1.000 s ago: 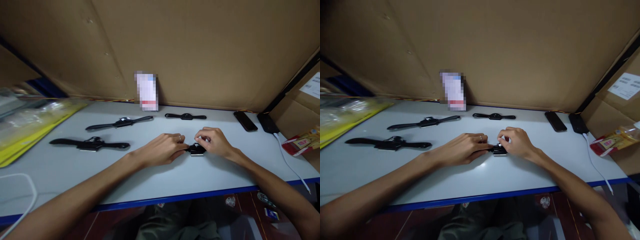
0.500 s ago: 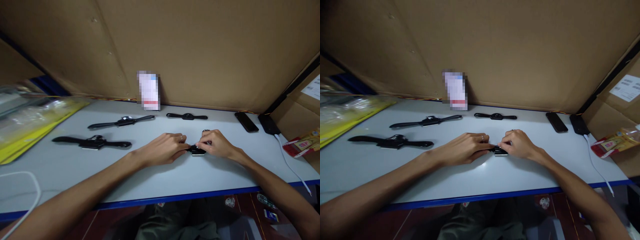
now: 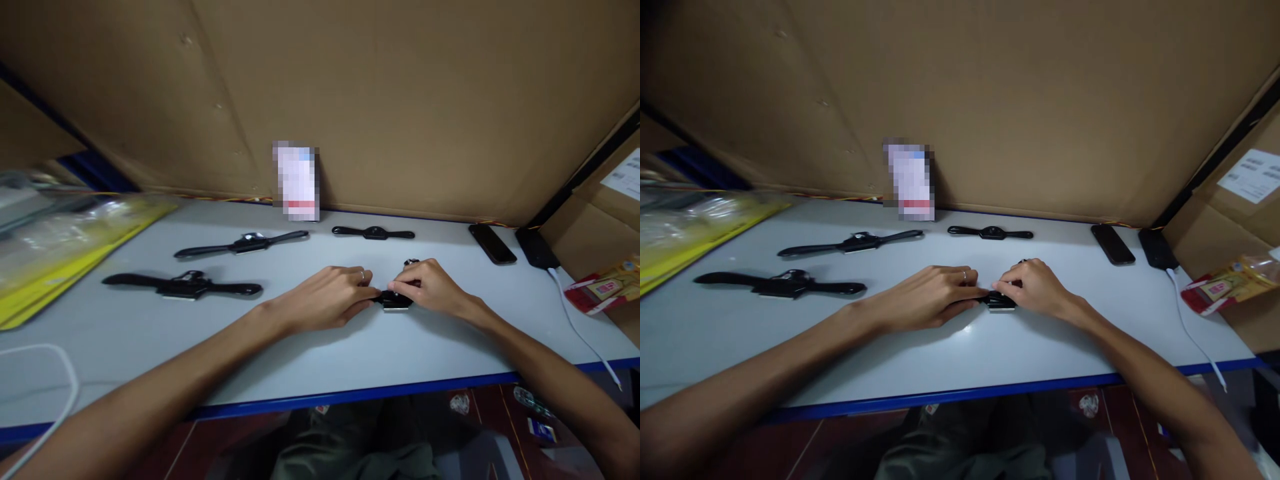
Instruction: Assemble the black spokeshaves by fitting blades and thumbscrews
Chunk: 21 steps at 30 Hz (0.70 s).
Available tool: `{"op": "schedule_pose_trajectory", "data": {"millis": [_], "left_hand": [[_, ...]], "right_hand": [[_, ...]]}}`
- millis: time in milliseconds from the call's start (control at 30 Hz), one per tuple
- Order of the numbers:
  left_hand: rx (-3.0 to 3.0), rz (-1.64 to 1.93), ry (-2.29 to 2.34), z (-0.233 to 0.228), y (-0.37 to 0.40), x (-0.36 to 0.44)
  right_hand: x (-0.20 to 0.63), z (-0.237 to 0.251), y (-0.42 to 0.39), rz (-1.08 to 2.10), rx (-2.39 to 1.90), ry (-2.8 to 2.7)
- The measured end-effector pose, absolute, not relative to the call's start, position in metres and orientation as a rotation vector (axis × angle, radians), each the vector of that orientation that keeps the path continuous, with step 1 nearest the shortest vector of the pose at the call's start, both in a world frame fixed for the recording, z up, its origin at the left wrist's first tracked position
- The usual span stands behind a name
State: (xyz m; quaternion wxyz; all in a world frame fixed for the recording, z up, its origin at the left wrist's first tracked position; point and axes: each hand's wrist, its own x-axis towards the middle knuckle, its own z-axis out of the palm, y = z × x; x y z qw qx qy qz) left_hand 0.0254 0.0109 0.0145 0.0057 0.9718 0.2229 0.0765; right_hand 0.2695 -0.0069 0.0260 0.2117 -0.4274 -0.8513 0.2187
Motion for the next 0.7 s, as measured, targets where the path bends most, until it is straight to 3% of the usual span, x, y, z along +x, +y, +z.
{"op": "schedule_pose_trajectory", "data": {"millis": [133,300,467,600,700], "left_hand": [[3.037,0.274,0.680,0.0149,0.0107,0.0251],[3.053,0.247,0.691,0.0152,0.0108,0.0260],[3.054,0.221,0.711,0.0147,0.0110,0.0262],[3.038,0.214,0.711,0.0144,0.0109,0.0256],[3.032,0.222,0.714,0.0138,0.0112,0.0254]], "right_hand": [[0.2699,0.0252,-0.0066,0.502,-1.225,-2.364],[0.2698,0.0245,-0.0066,0.620,-1.142,-2.386],[0.2704,0.0249,-0.0060,0.459,-1.225,-2.371],[0.2700,0.0274,-0.0074,0.628,-1.155,-2.387],[0.2701,0.0263,-0.0076,0.564,-1.173,-2.379]]}}
